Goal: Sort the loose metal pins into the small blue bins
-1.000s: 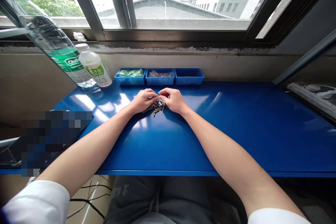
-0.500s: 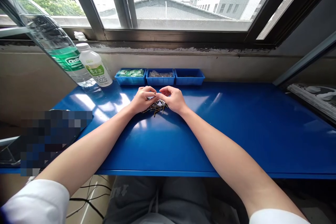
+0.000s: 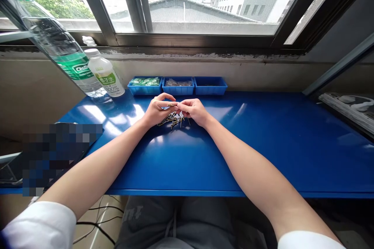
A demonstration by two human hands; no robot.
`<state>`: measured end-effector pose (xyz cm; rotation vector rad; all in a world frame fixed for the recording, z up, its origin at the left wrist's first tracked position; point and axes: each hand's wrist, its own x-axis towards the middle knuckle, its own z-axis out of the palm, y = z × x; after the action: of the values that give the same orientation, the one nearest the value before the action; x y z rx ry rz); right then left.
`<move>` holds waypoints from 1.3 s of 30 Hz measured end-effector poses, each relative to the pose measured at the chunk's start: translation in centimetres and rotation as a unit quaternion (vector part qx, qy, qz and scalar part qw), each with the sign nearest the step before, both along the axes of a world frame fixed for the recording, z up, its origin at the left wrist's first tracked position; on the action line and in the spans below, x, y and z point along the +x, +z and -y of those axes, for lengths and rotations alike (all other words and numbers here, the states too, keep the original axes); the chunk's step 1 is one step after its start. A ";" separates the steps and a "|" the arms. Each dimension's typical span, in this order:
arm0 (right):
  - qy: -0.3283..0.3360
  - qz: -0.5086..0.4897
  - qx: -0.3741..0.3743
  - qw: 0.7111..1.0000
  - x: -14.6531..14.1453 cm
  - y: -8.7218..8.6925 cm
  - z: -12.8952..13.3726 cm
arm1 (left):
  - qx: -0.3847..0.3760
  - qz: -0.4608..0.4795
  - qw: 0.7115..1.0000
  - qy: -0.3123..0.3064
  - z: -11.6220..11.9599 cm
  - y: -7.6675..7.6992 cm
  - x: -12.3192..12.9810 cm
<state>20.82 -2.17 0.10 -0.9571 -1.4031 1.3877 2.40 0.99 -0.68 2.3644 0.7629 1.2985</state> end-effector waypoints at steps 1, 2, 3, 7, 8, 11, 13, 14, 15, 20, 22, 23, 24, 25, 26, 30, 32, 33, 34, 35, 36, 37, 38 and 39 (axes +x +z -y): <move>-0.001 -0.002 -0.007 1.000 0.0 0.0 0.0 | 0.002 -0.003 1.000 -0.001 0.0 0.0 0.0; -0.001 -0.003 -0.016 1.000 0.0 0.1 0.0 | 0.005 -0.007 1.000 0.000 -0.1 0.0 0.0; -0.002 -0.004 -0.026 1.000 0.0 0.1 0.0 | 0.007 -0.014 1.000 0.003 -0.1 -0.1 -0.1; -0.002 -0.015 -0.069 0.998 0.0 0.3 -0.1 | 0.016 -0.054 0.998 0.030 0.0 -0.1 -0.1; -0.003 -0.019 -0.075 0.997 0.0 0.3 -0.1 | 0.019 -0.059 0.997 0.034 0.0 -0.1 0.0; -0.002 -0.033 -0.083 0.996 0.1 0.3 -0.2 | 0.031 -0.056 0.997 0.032 0.1 -0.1 0.1; 0.003 -0.040 -0.083 0.996 0.1 0.3 -0.3 | 0.035 -0.047 0.998 0.032 0.2 0.0 0.2; 0.005 -0.042 -0.081 0.996 0.1 0.3 -0.3 | 0.034 -0.040 0.998 0.035 0.3 0.1 0.2; 0.005 -0.044 -0.078 0.996 0.2 0.4 -0.3 | 0.032 -0.032 0.998 0.038 0.4 0.1 0.3; -0.014 -0.048 -0.054 0.997 0.4 0.9 -0.3 | 0.017 0.009 0.999 0.040 0.7 0.4 0.5; -0.008 -0.021 -0.047 0.999 0.6 1.0 -0.3 | 0.008 0.007 0.999 0.040 0.7 0.5 0.5; -0.005 -0.005 -0.043 0.999 0.8 1.0 -0.3 | 0.003 0.004 0.999 0.042 0.7 0.5 0.5; -0.007 0.007 -0.038 0.999 1.0 1.1 -0.4 | -0.004 0.002 0.999 0.046 0.7 0.5 0.5; -0.020 0.011 -0.032 0.999 1.2 1.1 -0.6 | -0.013 0.003 0.999 0.052 0.6 0.6 0.5; -0.045 0.007 -0.024 0.999 1.5 1.1 -0.9 | -0.024 0.006 0.998 0.064 0.5 0.6 0.4; -0.230 -0.053 0.001 0.972 3.4 0.5 -2.7 | -0.073 -0.002 0.986 0.151 -0.3 0.3 0.1; -0.318 -0.067 -0.002 0.946 4.8 0.0 -3.6 | -0.103 -0.037 0.975 0.196 -0.7 0.0 0.0; -0.351 -0.075 -0.007 0.933 5.4 -0.2 -4.0 | -0.119 -0.059 0.968 0.211 -0.8 -0.1 -0.1; -0.374 -0.084 -0.014 0.924 6.0 -0.4 -4.4 | -0.133 -0.082 0.963 0.219 -0.9 -0.2 -0.1; -0.391 -0.091 -0.021 0.916 6.5 -0.6 -4.7 | -0.144 -0.103 0.959 0.221 -0.9 -0.3 -0.1; -0.403 -0.096 -0.030 0.910 6.9 -0.7 -4.9 | -0.152 -0.121 0.957 0.216 -0.9 -0.3 -0.1; -0.410 -0.096 -0.038 0.906 7.2 -0.8 -5.0 | -0.156 -0.134 0.956 0.210 -0.9 -0.4 -0.1; -0.417 -0.094 -0.047 0.903 7.4 -0.9 -5.2 | -0.157 -0.144 0.956 0.203 -0.8 -0.4 0.0; -0.422 -0.089 -0.057 0.901 7.4 -0.9 -5.2 | -0.157 -0.151 0.956 0.198 -0.8 -0.4 0.0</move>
<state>28.25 3.07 -0.78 -1.2714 -0.6200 0.8579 2.43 1.75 -1.05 2.2392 1.4792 0.8629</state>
